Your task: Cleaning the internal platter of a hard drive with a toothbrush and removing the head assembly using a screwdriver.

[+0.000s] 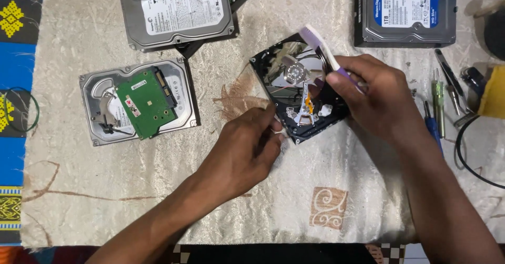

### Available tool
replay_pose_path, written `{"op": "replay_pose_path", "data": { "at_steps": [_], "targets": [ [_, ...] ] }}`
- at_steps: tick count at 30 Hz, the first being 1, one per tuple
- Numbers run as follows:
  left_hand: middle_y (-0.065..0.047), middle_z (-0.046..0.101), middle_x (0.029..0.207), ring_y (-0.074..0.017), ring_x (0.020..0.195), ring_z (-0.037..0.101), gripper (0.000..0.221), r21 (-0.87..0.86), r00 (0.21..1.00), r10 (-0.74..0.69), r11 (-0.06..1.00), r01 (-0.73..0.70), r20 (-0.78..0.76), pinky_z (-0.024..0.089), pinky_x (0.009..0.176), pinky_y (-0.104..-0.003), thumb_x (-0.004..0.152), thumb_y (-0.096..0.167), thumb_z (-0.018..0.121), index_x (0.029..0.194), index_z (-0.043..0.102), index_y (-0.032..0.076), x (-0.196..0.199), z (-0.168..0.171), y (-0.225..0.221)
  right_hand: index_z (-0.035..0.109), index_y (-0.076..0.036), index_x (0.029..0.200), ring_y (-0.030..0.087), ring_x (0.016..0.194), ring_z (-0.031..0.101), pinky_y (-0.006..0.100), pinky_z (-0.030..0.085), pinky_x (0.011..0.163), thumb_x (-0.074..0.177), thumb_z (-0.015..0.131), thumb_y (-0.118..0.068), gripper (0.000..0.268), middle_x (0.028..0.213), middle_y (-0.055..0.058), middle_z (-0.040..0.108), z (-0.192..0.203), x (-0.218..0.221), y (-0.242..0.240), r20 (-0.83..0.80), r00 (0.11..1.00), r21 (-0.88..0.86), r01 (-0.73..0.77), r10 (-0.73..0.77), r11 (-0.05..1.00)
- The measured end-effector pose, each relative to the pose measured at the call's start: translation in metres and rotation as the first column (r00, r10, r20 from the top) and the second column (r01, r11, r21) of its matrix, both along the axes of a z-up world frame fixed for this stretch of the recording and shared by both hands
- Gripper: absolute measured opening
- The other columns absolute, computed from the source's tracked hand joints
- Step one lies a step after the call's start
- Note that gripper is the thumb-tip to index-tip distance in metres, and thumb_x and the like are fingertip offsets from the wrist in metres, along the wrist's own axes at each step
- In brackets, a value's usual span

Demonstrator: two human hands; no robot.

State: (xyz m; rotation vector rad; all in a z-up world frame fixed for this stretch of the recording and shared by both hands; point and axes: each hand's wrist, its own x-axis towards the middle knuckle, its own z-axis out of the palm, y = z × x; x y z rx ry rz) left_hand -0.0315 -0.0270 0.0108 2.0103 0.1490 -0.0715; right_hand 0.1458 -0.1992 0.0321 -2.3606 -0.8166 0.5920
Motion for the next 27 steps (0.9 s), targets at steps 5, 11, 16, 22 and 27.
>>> {"op": "replay_pose_path", "data": {
  "at_steps": [5,11,16,22,27],
  "targets": [
    [-0.01,0.078,0.09,-0.0212,0.066,0.07,0.019,0.053,0.988,0.021,0.998,-0.029,0.156,0.057,0.063,-0.035,0.096,0.009,0.056,0.097,0.073,0.001,0.002,0.005,0.013,0.069,0.006,0.132,0.031,0.089,0.063,0.039,0.049,0.07,0.111,0.053,-0.015,0.034,0.111,0.023,0.065,0.013,-0.02,-0.033,0.495,0.859,0.138,-0.227,0.131,0.964],
    [-0.022,0.066,0.101,-0.036,0.087,0.063,0.024,0.347,0.884,-0.121,0.936,-0.049,0.451,0.052,0.083,-0.047,0.098,0.0,0.057,0.119,0.062,-0.008,0.011,0.01,0.024,0.067,-0.004,0.142,0.024,0.083,0.057,0.034,0.046,0.066,0.097,0.075,0.009,0.047,0.116,0.018,0.058,-0.007,-0.046,-0.069,0.571,0.808,0.024,-0.19,0.142,0.982],
    [-0.027,0.062,0.114,-0.0453,0.098,0.061,0.04,0.516,0.892,-0.248,0.856,0.019,0.378,0.046,0.104,-0.053,0.085,0.0,0.063,0.124,0.058,-0.006,0.019,0.008,0.026,0.073,-0.006,0.128,0.02,0.082,0.062,0.03,0.058,0.068,0.088,0.079,0.008,0.043,0.115,0.017,0.061,-0.024,-0.046,-0.07,0.584,0.783,0.06,-0.303,0.213,0.951],
    [-0.026,0.062,0.111,-0.04,0.097,0.06,0.046,0.558,0.913,-0.239,0.829,0.015,0.331,0.052,0.086,-0.049,0.084,0.0,0.067,0.129,0.06,-0.01,0.02,0.01,0.033,0.077,-0.014,0.115,0.022,0.089,0.063,0.032,0.05,0.064,0.091,0.083,0.002,0.03,0.103,0.007,0.07,-0.008,-0.045,-0.072,0.595,0.778,0.074,-0.301,0.201,0.951],
    [-0.025,0.061,0.113,-0.0404,0.097,0.058,0.04,0.508,0.916,-0.165,0.86,-0.047,0.365,0.051,0.086,-0.048,0.092,0.001,0.061,0.131,0.057,-0.008,0.018,0.012,0.04,0.077,-0.014,0.116,0.022,0.093,0.064,0.033,0.056,0.071,0.088,0.078,0.004,0.034,0.105,0.007,0.07,-0.019,-0.038,-0.072,0.528,0.791,0.039,-0.385,0.308,0.922]
  ]
}}
